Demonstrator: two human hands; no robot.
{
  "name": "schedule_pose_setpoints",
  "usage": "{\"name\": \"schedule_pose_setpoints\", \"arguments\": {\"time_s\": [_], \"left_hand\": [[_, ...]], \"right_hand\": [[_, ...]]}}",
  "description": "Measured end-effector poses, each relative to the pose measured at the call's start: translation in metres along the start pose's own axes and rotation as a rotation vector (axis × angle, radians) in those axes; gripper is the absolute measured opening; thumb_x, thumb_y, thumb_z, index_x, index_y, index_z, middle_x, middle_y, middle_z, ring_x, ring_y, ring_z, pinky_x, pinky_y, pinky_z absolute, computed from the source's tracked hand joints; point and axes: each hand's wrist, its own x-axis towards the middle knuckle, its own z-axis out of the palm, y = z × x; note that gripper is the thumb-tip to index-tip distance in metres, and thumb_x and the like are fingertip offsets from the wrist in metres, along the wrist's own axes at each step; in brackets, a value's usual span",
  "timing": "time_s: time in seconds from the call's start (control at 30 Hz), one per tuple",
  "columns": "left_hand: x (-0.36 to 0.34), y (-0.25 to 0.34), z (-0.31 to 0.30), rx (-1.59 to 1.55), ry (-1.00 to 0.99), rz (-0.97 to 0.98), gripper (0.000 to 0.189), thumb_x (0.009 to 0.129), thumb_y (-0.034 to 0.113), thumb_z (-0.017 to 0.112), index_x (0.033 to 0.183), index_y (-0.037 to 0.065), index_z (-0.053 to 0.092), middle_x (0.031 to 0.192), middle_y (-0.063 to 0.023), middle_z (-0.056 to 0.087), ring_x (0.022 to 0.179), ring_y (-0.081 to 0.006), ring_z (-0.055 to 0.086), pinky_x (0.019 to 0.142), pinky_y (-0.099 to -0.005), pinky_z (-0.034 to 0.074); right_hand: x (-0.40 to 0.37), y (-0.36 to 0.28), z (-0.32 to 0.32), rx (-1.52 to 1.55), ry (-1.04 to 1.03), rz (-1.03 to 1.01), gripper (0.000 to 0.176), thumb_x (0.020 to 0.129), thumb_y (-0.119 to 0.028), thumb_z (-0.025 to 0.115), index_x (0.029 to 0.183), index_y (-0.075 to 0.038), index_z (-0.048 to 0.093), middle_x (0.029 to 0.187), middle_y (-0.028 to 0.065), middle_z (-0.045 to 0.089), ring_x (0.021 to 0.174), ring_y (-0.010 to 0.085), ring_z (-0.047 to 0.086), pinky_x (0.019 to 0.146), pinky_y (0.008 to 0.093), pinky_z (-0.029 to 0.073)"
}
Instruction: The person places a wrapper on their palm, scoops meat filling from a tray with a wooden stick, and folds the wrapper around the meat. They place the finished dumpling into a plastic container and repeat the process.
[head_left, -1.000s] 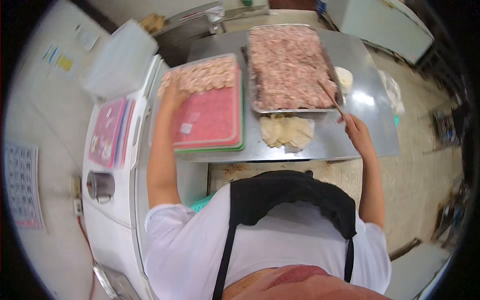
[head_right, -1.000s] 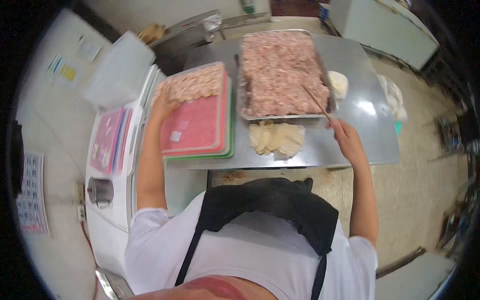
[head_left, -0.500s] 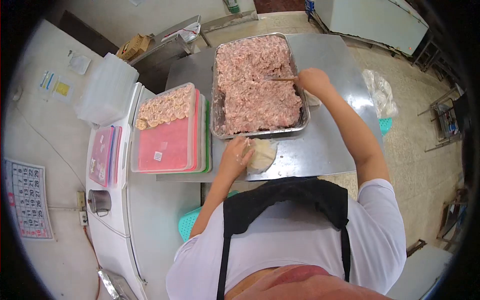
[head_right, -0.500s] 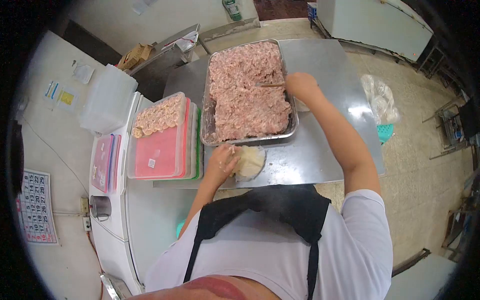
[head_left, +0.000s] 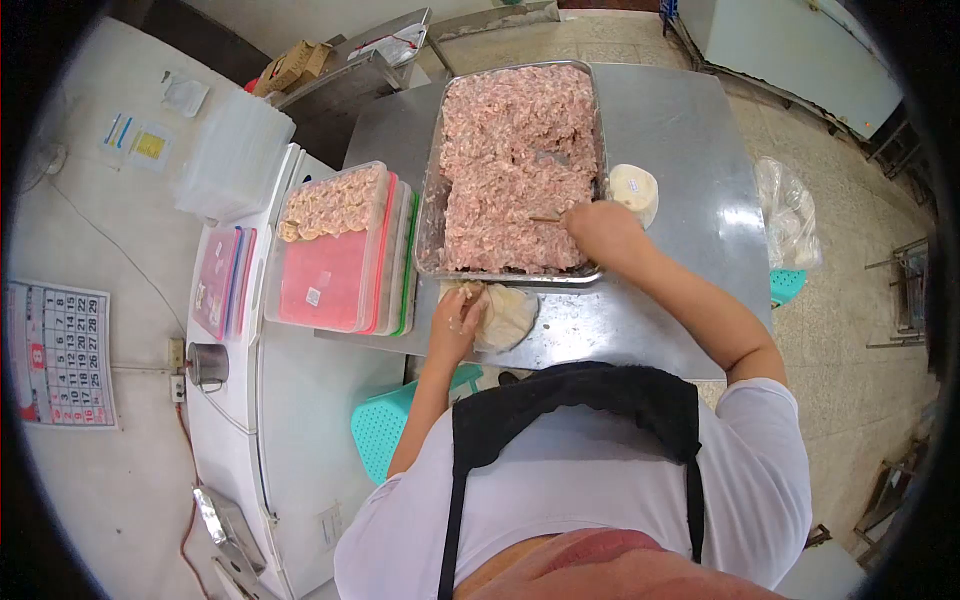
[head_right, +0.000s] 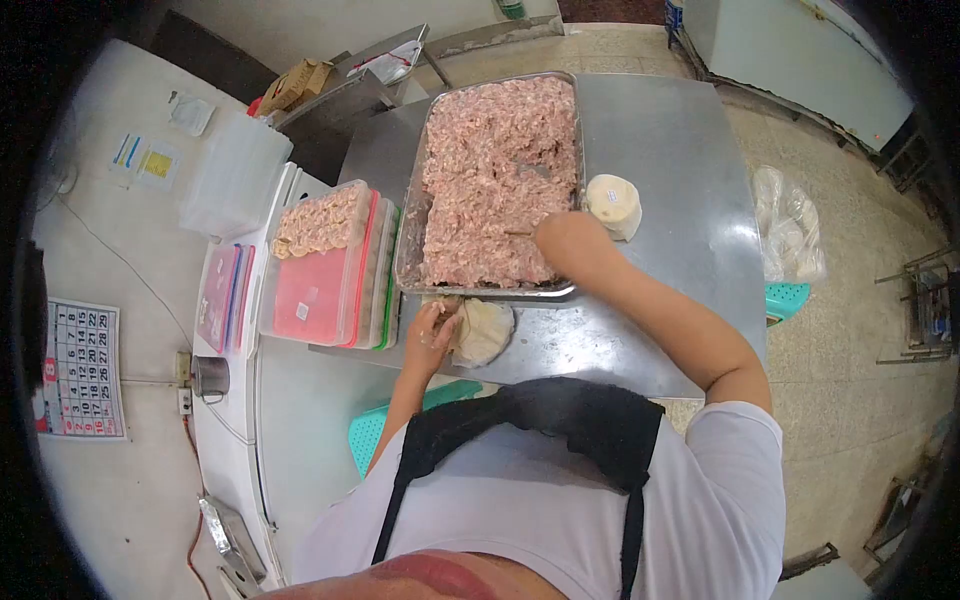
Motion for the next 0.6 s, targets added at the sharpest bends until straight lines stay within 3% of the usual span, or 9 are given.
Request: {"name": "schedule_pose_setpoints", "arguments": {"time_s": [0.1,0.17,0.27,0.37,0.43,0.5,0.6], "left_hand": [[-0.004,-0.023,0.002,0.191,-0.057,0.074,0.020,0.082,0.019,0.064,0.090,0.001,0.064,0.082,-0.0145,0.058,0.076,-0.0289,0.060,0.067,-0.0369,0.047],[-0.002,-0.025,-0.001,0.208,-0.108,0.035,0.021,0.082,0.020,0.064,0.089,0.000,0.064,0.081,-0.0146,0.058,0.076,-0.0293,0.060,0.067,-0.0378,0.046],[0.000,-0.031,-0.002,0.178,-0.151,-0.058,0.021,0.083,0.020,0.063,0.086,0.000,0.064,0.080,-0.0146,0.058,0.074,-0.0292,0.059,0.066,-0.0377,0.045],[-0.001,-0.027,-0.009,0.098,-0.158,-0.118,0.018,0.084,0.017,0.063,0.085,-0.001,0.064,0.080,-0.0143,0.059,0.073,-0.0278,0.058,0.064,-0.0351,0.045],[-0.001,-0.016,-0.018,0.055,-0.165,-0.124,0.017,0.084,0.015,0.062,0.085,-0.002,0.065,0.080,-0.0141,0.059,0.073,-0.0271,0.058,0.064,-0.0335,0.045],[-0.003,-0.009,-0.028,-0.145,-0.124,-0.002,0.014,0.085,0.011,0.062,0.089,-0.002,0.065,0.082,-0.0139,0.061,0.074,-0.0261,0.059,0.063,-0.0320,0.045],[0.002,-0.017,-0.038,-0.134,-0.125,0.154,0.014,0.086,0.010,0.060,0.091,-0.001,0.066,0.084,-0.0134,0.062,0.076,-0.0262,0.060,0.066,-0.0305,0.046]], "right_hand": [[0.017,0.014,-0.028,0.005,-0.121,0.133,0.012,0.075,-0.011,0.059,0.071,-0.005,0.069,0.075,0.0140,0.067,0.071,0.0281,0.068,0.058,0.0385,0.054],[0.035,0.026,-0.030,-0.057,0.120,0.086,0.014,0.075,-0.013,0.058,0.071,-0.005,0.069,0.074,0.0136,0.067,0.070,0.0289,0.068,0.058,0.0388,0.054],[0.064,0.026,-0.004,-0.068,0.257,-0.001,0.015,0.075,-0.013,0.057,0.070,-0.005,0.069,0.073,0.0143,0.067,0.068,0.0292,0.068,0.057,0.0397,0.054],[0.065,-0.007,0.029,-0.059,0.102,0.001,0.014,0.075,-0.013,0.057,0.069,-0.005,0.068,0.070,0.0143,0.066,0.065,0.0290,0.067,0.056,0.0401,0.053],[0.052,-0.016,0.023,-0.032,0.152,-0.031,0.014,0.074,-0.014,0.057,0.068,-0.005,0.066,0.070,0.0148,0.066,0.065,0.0285,0.067,0.056,0.0402,0.052],[0.038,-0.025,0.019,0.000,0.087,0.023,0.019,0.079,-0.017,0.056,0.069,-0.005,0.066,0.071,0.0151,0.066,0.067,0.0294,0.067,0.058,0.0410,0.052],[0.021,-0.046,0.017,0.101,0.059,0.065,0.025,0.085,-0.022,0.054,0.072,-0.004,0.066,0.073,0.0155,0.066,0.069,0.0306,0.067,0.060,0.0421,0.052]]}}
